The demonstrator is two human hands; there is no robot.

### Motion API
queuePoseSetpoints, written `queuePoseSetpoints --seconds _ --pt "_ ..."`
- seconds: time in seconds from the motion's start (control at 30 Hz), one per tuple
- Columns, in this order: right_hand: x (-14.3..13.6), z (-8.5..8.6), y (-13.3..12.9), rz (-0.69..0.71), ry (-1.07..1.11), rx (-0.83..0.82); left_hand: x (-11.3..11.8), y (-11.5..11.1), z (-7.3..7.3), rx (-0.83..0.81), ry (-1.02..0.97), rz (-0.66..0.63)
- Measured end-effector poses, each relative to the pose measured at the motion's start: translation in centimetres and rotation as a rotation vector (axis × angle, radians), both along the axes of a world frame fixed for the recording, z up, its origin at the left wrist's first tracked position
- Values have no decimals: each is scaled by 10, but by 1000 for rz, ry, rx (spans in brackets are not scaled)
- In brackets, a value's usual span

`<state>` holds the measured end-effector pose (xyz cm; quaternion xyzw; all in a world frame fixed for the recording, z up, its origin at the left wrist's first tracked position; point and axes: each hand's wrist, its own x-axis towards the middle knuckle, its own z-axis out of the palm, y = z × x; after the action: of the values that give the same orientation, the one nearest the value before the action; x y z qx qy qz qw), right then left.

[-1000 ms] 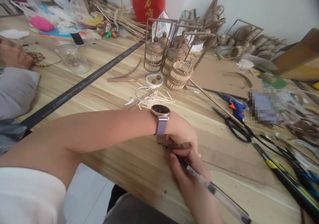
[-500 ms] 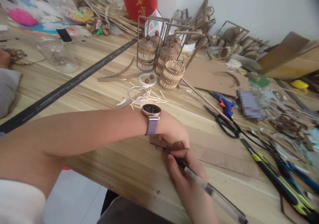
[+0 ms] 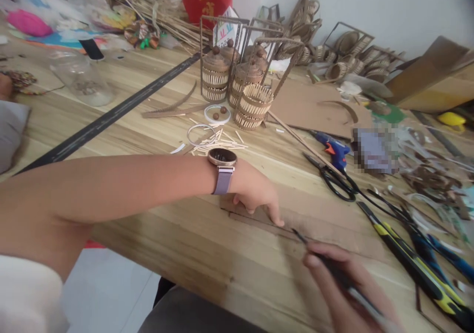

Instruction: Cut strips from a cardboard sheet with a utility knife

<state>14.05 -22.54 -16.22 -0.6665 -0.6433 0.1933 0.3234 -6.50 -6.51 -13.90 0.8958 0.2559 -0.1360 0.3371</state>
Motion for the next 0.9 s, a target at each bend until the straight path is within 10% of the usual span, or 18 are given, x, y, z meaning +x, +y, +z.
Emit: queuePoseSetpoints --seconds 0.23,0.9 --pt "-76 -17 9 100 84 -73 2 -2 12 2 121 -169" --pt "-80 -26 18 170 82 -62 0 -1 6 13 95 -179"
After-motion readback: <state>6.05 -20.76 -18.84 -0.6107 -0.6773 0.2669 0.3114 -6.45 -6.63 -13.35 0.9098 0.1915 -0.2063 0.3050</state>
